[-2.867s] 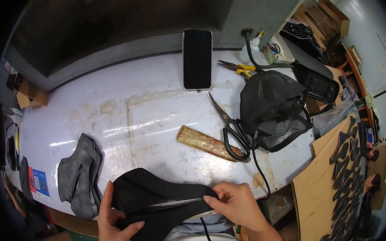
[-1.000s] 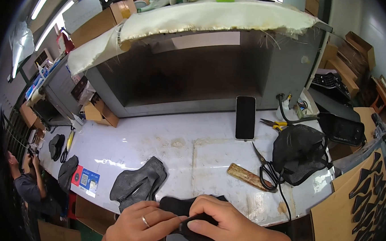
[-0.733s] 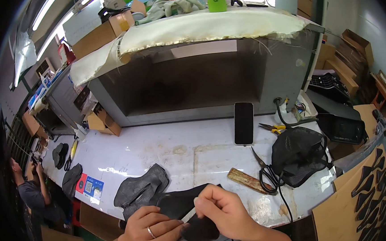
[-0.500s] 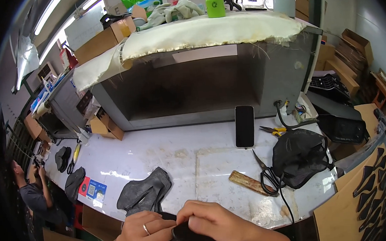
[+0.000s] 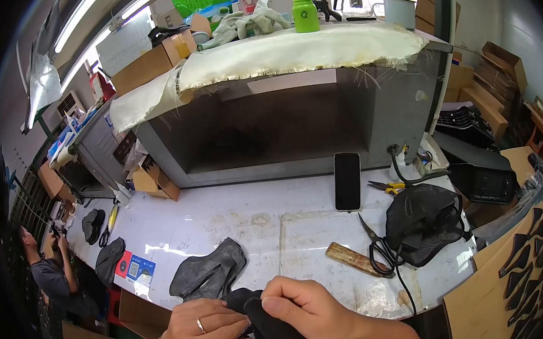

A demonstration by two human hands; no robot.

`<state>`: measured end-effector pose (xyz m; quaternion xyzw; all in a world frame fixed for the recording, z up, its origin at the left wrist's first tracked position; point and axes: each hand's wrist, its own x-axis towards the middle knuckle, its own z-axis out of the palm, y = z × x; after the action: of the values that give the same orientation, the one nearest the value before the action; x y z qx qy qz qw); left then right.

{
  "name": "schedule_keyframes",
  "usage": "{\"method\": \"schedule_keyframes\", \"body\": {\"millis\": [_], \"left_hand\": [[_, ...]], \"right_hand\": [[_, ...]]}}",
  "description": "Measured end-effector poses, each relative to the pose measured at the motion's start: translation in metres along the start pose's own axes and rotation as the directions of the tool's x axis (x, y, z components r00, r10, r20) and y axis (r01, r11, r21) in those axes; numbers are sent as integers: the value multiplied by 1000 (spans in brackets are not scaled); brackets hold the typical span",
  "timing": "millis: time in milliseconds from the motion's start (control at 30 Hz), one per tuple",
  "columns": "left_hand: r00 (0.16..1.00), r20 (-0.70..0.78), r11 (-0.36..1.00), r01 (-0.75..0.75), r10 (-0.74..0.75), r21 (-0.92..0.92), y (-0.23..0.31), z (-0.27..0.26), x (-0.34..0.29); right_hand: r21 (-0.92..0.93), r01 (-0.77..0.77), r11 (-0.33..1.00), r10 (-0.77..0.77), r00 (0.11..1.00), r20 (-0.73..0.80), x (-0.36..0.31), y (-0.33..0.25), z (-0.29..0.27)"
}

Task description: The recorder is manually assembling a bicycle saddle by fitting and stretching the cover material over the seat base.

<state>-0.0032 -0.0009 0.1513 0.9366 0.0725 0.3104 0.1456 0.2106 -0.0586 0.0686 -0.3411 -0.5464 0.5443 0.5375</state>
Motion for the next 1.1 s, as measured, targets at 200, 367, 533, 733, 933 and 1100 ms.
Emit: {"method": "schedule_keyframes", "body": {"millis": [200, 367, 533, 733, 933, 1100], "left_hand": [[996, -83, 1000, 26, -26, -6, 7, -9, -13], [983, 62, 985, 172, -174, 23, -12, -8, -15], [949, 30, 950, 312, -313, 24, -18, -7, -14], [944, -13, 920, 325, -330, 217, -17, -2, -9], [952, 61, 923, 272, -299, 272, 5, 16, -18], [999, 5, 995, -52, 52, 90, 11, 1, -26]], "right_hand": [[512, 227, 828, -107, 961, -253, 12, 15, -63], [480, -185, 857, 188, 981, 42, 18, -19, -30], [57, 78, 995, -89, 970, 225, 15, -49, -36], [-966, 255, 54, -461, 864, 202, 32, -47, -22], [-973, 161, 166, -544, 838, 46, 30, -32, -31], [-667, 402, 627, -639, 756, -145, 33, -17, -49]]}}
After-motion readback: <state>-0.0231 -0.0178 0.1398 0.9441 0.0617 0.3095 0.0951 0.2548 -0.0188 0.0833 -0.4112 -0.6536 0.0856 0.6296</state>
